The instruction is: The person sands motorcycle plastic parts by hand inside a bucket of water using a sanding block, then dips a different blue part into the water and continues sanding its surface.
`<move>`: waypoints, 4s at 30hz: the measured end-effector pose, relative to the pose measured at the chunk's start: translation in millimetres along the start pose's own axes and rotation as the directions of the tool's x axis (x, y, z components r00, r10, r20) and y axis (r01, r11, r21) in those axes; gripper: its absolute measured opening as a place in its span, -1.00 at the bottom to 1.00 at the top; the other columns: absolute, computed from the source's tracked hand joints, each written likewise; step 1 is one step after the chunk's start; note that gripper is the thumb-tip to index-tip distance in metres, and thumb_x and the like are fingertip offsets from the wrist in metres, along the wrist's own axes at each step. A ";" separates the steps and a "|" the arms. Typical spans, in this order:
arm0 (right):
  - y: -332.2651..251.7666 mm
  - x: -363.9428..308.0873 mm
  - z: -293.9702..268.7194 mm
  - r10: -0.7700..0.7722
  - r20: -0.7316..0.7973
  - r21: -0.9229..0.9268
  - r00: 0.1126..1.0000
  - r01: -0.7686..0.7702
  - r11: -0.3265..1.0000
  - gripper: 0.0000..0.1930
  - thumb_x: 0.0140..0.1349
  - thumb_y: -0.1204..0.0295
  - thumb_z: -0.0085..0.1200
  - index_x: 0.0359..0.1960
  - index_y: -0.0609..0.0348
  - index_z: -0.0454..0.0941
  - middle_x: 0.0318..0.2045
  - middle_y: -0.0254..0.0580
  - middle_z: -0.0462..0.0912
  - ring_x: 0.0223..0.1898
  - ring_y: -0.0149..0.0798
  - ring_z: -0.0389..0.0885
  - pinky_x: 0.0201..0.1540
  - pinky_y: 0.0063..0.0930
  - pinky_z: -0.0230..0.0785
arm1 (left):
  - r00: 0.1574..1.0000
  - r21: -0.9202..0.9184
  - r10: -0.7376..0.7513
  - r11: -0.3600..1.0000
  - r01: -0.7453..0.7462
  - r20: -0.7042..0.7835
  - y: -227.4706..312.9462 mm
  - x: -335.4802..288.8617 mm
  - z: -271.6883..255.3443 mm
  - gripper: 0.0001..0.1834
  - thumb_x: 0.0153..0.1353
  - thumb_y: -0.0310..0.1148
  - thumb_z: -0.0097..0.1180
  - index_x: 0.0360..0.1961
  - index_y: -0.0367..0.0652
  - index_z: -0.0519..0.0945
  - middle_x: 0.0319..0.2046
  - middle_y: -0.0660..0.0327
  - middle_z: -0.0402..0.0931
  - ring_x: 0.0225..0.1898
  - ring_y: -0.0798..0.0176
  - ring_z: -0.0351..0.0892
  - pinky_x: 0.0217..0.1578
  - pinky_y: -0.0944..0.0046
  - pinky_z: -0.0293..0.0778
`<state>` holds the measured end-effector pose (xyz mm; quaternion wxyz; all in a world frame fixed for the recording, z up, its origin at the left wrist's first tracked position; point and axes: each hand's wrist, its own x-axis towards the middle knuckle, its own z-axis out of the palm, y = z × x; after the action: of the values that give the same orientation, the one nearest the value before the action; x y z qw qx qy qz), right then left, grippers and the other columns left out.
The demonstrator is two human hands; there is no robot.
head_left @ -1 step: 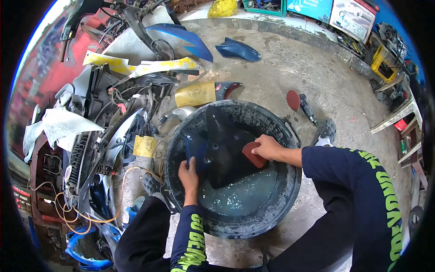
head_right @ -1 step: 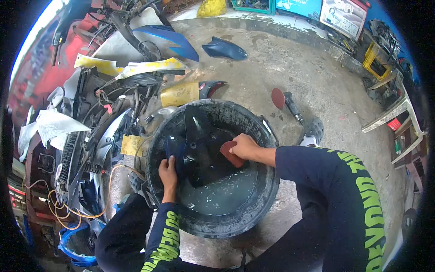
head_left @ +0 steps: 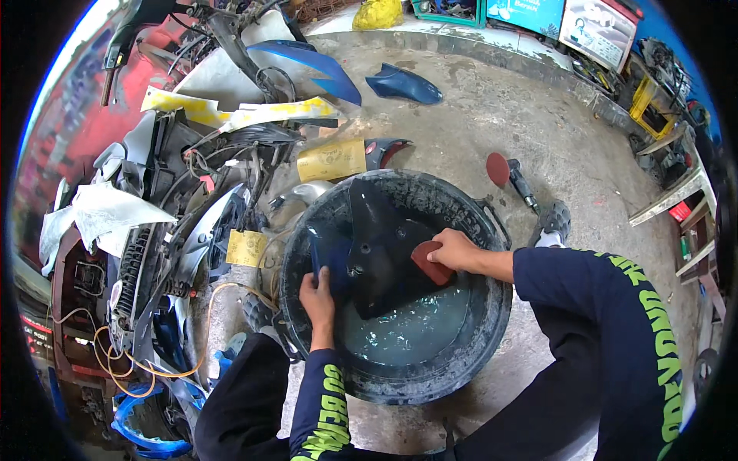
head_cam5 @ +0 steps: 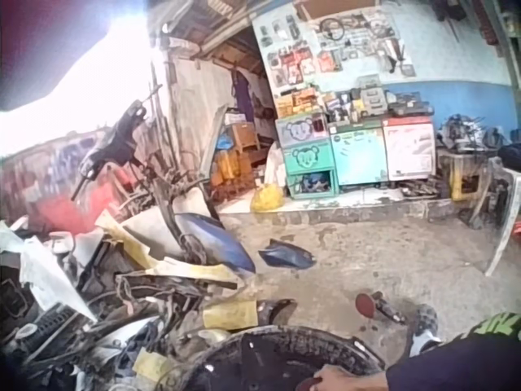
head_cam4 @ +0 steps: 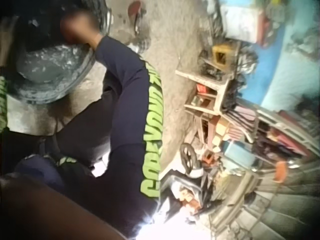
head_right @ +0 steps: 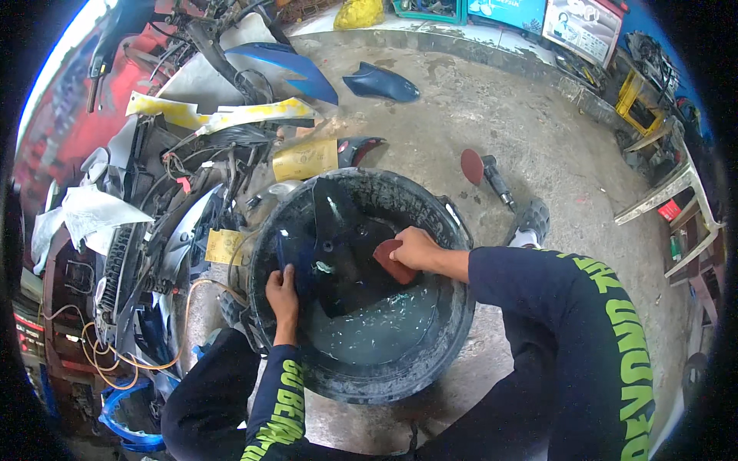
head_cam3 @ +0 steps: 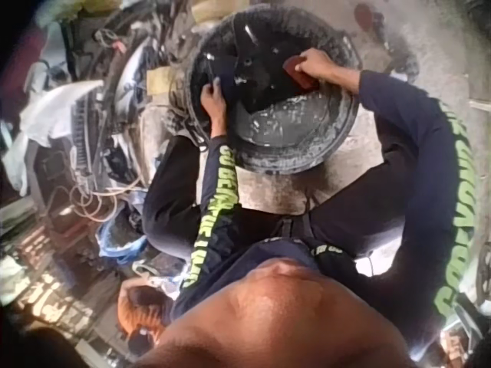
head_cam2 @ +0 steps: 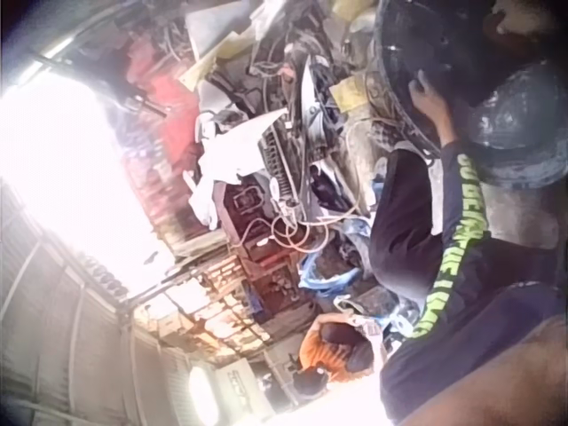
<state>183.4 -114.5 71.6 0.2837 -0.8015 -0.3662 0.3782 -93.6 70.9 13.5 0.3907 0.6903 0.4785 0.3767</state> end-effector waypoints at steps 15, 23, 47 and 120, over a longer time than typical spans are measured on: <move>0.2 -16.2 -1.3 -0.348 -0.126 -0.329 0.929 0.292 0.898 -0.70 0.09 0.34 0.24 -0.18 0.26 0.70 -0.02 0.14 0.52 0.09 0.16 0.51 0.12 -0.08 0.39 | 0.956 -0.646 -0.273 0.750 0.144 -0.104 77.0 -2.6 3.0 -0.63 0.48 -0.15 0.03 -0.15 -0.33 0.58 -0.23 0.23 0.62 -0.25 0.35 0.55 -0.13 0.33 0.47; -14.6 -25.4 5.7 -0.495 -0.142 -0.259 0.857 0.450 0.854 -0.78 0.19 0.41 0.09 -0.17 0.24 0.62 -0.13 0.13 0.58 -0.03 0.14 0.58 0.01 -0.07 0.42 | 0.925 -0.865 -0.348 0.500 0.047 -0.151 83.3 -1.5 0.0 -0.42 0.54 -0.04 -0.22 0.25 -0.39 0.40 0.18 -0.02 0.49 0.13 0.03 0.56 0.21 0.08 0.45; 21.6 -30.8 83.5 0.070 0.685 -0.614 0.726 0.523 0.591 -0.66 0.18 0.38 0.04 -0.03 0.11 0.70 -0.05 0.11 0.70 -0.05 0.09 0.69 0.01 0.00 0.49 | 0.892 -0.806 -0.352 0.417 0.421 0.284 98.6 -69.5 77.9 -0.59 0.25 -0.47 0.31 0.08 -0.24 0.46 -0.06 0.19 0.58 -0.09 0.32 0.56 0.01 0.29 0.48; -127.0 -62.4 -8.6 -0.863 0.101 -0.621 0.495 0.709 0.334 -0.50 0.36 0.36 -0.05 0.26 0.43 0.39 0.30 0.23 0.40 0.38 0.28 0.26 0.40 0.10 0.11 | 0.978 -0.611 0.117 0.791 0.013 0.172 173.2 -67.7 45.9 -0.50 0.08 -0.45 0.41 0.02 -0.31 0.48 -0.07 0.13 0.59 -0.04 0.28 0.55 0.03 0.25 0.45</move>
<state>115.3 -93.5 194.1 0.2104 -0.6034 -0.7678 -0.0460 -6.6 -43.0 140.6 0.6276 0.5752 0.2705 0.4495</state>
